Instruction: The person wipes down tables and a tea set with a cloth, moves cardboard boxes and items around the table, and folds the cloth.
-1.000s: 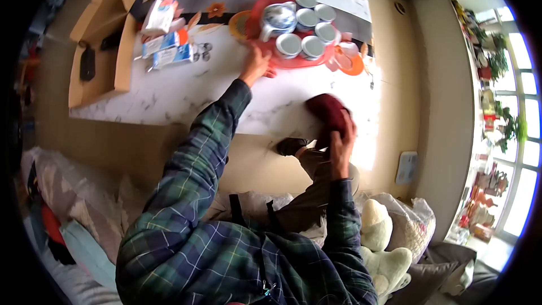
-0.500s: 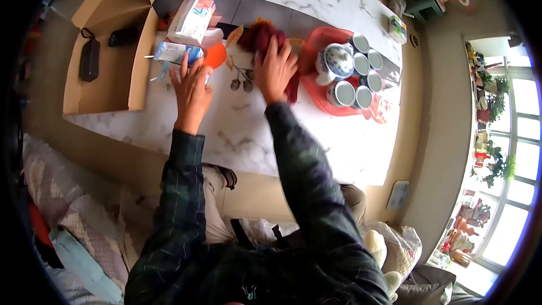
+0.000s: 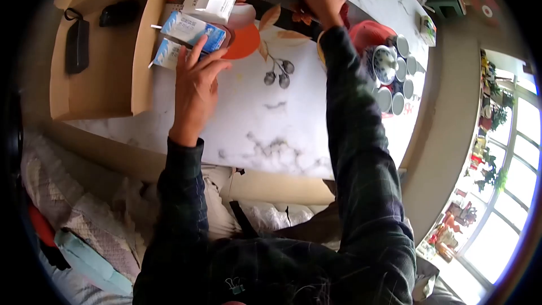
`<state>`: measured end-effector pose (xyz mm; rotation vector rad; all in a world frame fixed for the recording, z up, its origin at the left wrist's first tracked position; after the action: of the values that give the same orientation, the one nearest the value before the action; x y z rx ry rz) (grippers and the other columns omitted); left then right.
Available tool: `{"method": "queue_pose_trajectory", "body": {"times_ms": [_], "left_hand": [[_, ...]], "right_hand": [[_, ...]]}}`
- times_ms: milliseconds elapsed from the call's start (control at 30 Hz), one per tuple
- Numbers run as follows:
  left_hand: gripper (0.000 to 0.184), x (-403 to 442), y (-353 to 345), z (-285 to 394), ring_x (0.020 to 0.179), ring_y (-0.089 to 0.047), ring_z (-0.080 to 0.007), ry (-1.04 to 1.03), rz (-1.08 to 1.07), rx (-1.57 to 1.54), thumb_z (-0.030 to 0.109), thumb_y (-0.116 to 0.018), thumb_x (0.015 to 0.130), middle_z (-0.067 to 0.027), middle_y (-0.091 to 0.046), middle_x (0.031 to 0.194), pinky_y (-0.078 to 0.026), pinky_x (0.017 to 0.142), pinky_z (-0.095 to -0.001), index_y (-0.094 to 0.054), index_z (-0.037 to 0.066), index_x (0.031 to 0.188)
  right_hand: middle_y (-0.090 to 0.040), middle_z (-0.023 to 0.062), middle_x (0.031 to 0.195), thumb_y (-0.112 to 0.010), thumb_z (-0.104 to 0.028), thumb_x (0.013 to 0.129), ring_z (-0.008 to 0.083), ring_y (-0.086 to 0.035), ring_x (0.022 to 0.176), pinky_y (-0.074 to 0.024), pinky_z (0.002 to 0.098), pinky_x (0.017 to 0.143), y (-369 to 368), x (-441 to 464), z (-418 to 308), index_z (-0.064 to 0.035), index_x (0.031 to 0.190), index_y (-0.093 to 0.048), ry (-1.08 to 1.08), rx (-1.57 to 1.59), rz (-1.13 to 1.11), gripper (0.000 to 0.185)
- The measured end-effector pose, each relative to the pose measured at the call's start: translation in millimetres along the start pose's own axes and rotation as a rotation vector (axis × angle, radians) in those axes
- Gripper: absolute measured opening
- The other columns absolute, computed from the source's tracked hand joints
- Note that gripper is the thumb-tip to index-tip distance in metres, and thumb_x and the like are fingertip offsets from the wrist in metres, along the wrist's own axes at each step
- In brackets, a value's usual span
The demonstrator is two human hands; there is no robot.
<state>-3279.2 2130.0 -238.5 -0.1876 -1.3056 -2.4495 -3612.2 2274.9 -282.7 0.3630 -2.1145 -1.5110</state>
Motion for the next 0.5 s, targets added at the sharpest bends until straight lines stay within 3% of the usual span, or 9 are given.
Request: {"method": "queue_pose_trajectory", "body": {"times_ms": [67,233,333,400,500], "left_hand": [[0.029,0,5,-4,0.133,-0.042,-0.0277,-0.026,-0.034,-0.006,-0.007,-0.063,0.076,-0.004,-0.064,0.122,-0.025,0.113,-0.0487,-0.067,0.008,0.101],[0.032,-6,7,-8,0.13,-0.045,-0.0308,-0.09,-0.047,-0.041,0.0,-0.068,0.076,-0.0075,-0.066,0.118,-0.033,0.108,-0.042,-0.067,0.01,0.107],[0.034,-5,4,-4,0.128,-0.046,-0.0321,-0.121,-0.067,0.105,-0.006,-0.061,0.076,-0.0103,-0.066,0.116,-0.035,0.107,-0.0414,-0.069,0.01,0.105],[0.037,-2,-13,-19,0.124,-0.05,-0.0335,-0.115,0.06,0.156,-0.012,-0.052,0.073,-0.0124,-0.067,0.113,-0.039,0.103,-0.04,-0.071,0.009,0.097],[0.029,4,-21,-12,0.12,-0.053,-0.0321,-0.189,0.127,0.162,-0.01,-0.053,0.073,-0.0125,-0.07,0.1,-0.038,0.103,-0.0401,-0.069,0.008,0.088]], "right_hand": [[-0.053,0.0082,0.125,-0.075,-0.035,0.067,0.0408,-0.046,0.116,-0.0413,0.0572,0.093,11,-67,-33,-0.0376,0.124,-0.059,0.141,0.05,0.056,0.059],[-0.053,0.0027,0.12,-0.078,-0.024,0.064,0.032,-0.046,0.113,-0.039,0.0506,0.091,45,-222,-125,-0.0381,0.117,-0.063,0.243,0.212,-0.106,0.057],[-0.051,0.0011,0.124,-0.078,-0.022,0.062,0.0291,-0.044,0.117,-0.0354,0.0492,0.092,73,-298,-166,-0.0354,0.115,-0.065,0.445,0.24,-0.199,0.056],[-0.05,0.0003,0.127,-0.078,-0.021,0.062,0.029,-0.043,0.118,-0.0357,0.0492,0.09,98,-333,-158,-0.0333,0.112,-0.065,0.49,0.254,-0.258,0.053],[-0.051,0.0006,0.128,-0.076,-0.017,0.063,0.0286,-0.045,0.118,-0.036,0.0512,0.091,132,-378,-86,-0.0312,0.109,-0.065,0.479,0.267,-0.237,0.05]]}}
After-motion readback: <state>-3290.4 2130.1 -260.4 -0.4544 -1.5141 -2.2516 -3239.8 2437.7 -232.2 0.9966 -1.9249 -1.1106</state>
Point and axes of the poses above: each hand's wrist, its own x-axis towards the middle knuckle, its own y-axis out of the back of the hand, z = x × y, the point moved 3 cm from there along x, towards the middle knuckle
